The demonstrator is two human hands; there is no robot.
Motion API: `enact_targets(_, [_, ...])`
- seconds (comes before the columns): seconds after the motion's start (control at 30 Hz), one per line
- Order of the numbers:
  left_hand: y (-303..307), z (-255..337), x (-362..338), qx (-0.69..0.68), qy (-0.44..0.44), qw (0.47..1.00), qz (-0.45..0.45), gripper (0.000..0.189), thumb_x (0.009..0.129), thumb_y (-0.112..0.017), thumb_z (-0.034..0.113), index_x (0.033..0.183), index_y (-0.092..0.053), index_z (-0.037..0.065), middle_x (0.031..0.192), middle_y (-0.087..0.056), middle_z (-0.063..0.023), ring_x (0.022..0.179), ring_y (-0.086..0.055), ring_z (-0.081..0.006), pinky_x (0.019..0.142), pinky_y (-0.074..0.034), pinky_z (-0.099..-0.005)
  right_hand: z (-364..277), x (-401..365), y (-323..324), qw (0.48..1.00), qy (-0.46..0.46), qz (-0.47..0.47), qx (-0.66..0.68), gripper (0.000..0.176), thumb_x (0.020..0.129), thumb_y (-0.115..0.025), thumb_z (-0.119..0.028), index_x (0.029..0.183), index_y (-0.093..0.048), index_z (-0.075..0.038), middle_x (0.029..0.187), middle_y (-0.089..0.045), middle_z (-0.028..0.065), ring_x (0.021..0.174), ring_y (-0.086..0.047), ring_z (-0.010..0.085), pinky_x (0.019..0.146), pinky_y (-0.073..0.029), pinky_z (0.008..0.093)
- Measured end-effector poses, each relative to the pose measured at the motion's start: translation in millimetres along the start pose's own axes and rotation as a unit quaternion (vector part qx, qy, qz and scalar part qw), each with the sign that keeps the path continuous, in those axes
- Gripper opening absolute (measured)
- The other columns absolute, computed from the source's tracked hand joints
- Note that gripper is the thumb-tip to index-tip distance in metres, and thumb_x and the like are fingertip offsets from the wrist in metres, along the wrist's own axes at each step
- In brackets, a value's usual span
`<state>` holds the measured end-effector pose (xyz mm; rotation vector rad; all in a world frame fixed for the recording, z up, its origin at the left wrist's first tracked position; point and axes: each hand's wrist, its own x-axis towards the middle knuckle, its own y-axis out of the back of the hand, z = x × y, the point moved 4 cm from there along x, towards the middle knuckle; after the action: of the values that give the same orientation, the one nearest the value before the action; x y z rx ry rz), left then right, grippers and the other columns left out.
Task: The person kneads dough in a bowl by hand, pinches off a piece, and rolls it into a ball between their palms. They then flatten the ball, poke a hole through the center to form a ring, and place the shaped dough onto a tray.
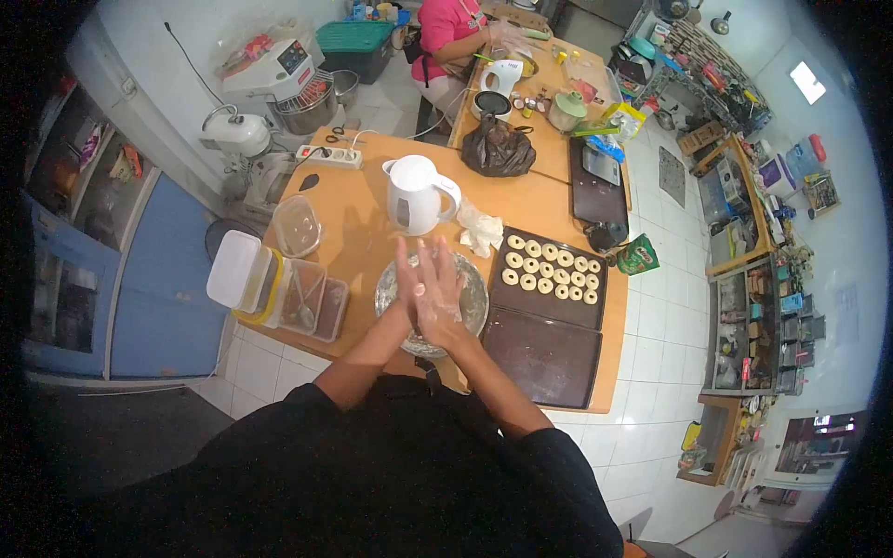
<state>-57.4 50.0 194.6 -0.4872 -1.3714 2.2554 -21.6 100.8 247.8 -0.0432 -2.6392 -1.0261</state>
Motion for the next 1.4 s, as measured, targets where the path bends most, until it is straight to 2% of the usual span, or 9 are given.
enact_targets(0.23, [7.8,-37.8,-7.8,-0.033,0.081,0.996,-0.002,0.083,0.087,-0.027,0.077,0.151,-0.026,0.024,0.151,-0.032,-0.0011,0.137,-0.035,-0.0202,0.115,-0.023,-0.0416,34.5,16.8,3.4,0.994,-0.082,0.046,0.054,0.073,0.096,-0.012,-0.060,0.154,-0.013,-0.016,0.155,-0.005,0.0286,0.142,-0.008,0.0484,0.109,-0.004,0.0653])
enact_targets(0.37, [2.6,2.0,0.1,-0.123,0.083,0.976,0.158,0.081,0.086,-0.031,0.078,0.145,-0.037,0.022,0.151,-0.034,0.0004,0.135,-0.037,-0.0222,0.113,-0.026,-0.0431,-6.3,-8.2,-4.0,0.997,-0.057,-0.050,0.023,0.075,0.097,-0.006,-0.059,0.153,-0.018,-0.010,0.158,-0.009,0.0192,0.146,-0.005,0.0393,0.114,-0.005,0.0533])
enact_targets(0.53, [-11.4,-18.4,-13.6,-0.140,0.098,0.985,0.036,0.086,0.084,-0.030,0.079,0.149,-0.029,0.023,0.151,-0.035,-0.0078,0.129,-0.042,-0.0333,0.110,-0.028,-0.0520,45.0,13.1,1.1,0.987,-0.126,0.074,0.061,0.070,0.097,-0.015,-0.057,0.152,-0.022,-0.015,0.154,-0.008,0.0287,0.141,-0.012,0.0476,0.109,-0.008,0.0655])
enact_targets(0.6, [2.3,-32.9,-12.1,-0.033,0.077,0.996,0.022,0.085,0.084,-0.031,0.080,0.149,-0.031,0.024,0.148,-0.039,-0.0081,0.128,-0.043,-0.0339,0.110,-0.027,-0.0540,24.3,16.8,4.0,0.996,-0.056,0.065,0.008,0.071,0.098,-0.007,-0.058,0.152,-0.023,-0.015,0.156,-0.010,0.0251,0.143,-0.012,0.0430,0.114,-0.009,0.0517])
enact_targets(0.73, [3.6,4.7,0.8,-0.151,0.087,0.979,0.108,0.087,0.085,-0.030,0.080,0.148,-0.032,0.020,0.138,-0.047,-0.0044,0.127,-0.044,-0.0237,0.112,-0.029,-0.0395,2.3,-7.0,-6.6,0.993,-0.085,-0.064,-0.046,0.074,0.098,-0.009,-0.058,0.151,-0.023,-0.008,0.155,-0.011,0.0269,0.143,-0.012,0.0436,0.114,-0.009,0.0515])
enact_targets(0.8, [-10.4,7.1,-8.5,-0.139,0.065,0.987,0.034,0.083,0.088,-0.030,0.076,0.146,-0.035,0.018,0.140,-0.044,-0.0042,0.127,-0.043,-0.0251,0.111,-0.030,-0.0391,42.3,0.3,-13.2,0.994,-0.092,-0.014,0.063,0.066,0.099,-0.022,-0.052,0.152,-0.021,-0.013,0.152,-0.013,0.0303,0.141,-0.013,0.0486,0.107,-0.011,0.0666])
enact_targets(0.9, [-6.1,-23.1,-8.9,-0.017,0.043,0.997,0.061,0.082,0.090,-0.029,0.072,0.153,-0.019,0.020,0.142,-0.044,-0.0063,0.130,-0.040,-0.0245,0.114,-0.023,-0.0450,52.9,22.6,12.0,0.986,-0.122,0.094,0.057,0.071,0.100,-0.019,-0.052,0.152,-0.012,-0.005,0.153,-0.010,0.0314,0.141,-0.011,0.0484,0.115,-0.011,0.0508])
enact_targets(1.03, [1.4,-19.2,7.9,0.041,-0.081,0.995,0.039,0.076,0.094,-0.029,0.067,0.153,-0.020,0.019,0.154,-0.026,-0.0039,0.140,-0.028,-0.0201,0.115,-0.022,-0.0377,28.4,11.8,-5.1,0.998,-0.032,0.052,0.028,0.076,0.099,-0.013,-0.057,0.152,-0.012,-0.003,0.156,-0.012,0.0255,0.145,-0.010,0.0401,0.116,-0.008,0.0478])
enact_targets(1.4, [27.2,-31.2,17.4,-0.050,-0.015,0.999,-0.001,0.078,0.093,-0.024,0.070,0.154,-0.015,0.022,0.155,-0.024,-0.0053,0.140,-0.026,-0.0229,0.115,-0.018,-0.0393,16.6,6.5,-2.2,0.995,-0.034,0.013,0.089,0.076,0.098,-0.014,-0.057,0.152,-0.015,-0.003,0.156,-0.010,0.0272,0.145,-0.006,0.0430,0.116,-0.006,0.0476])
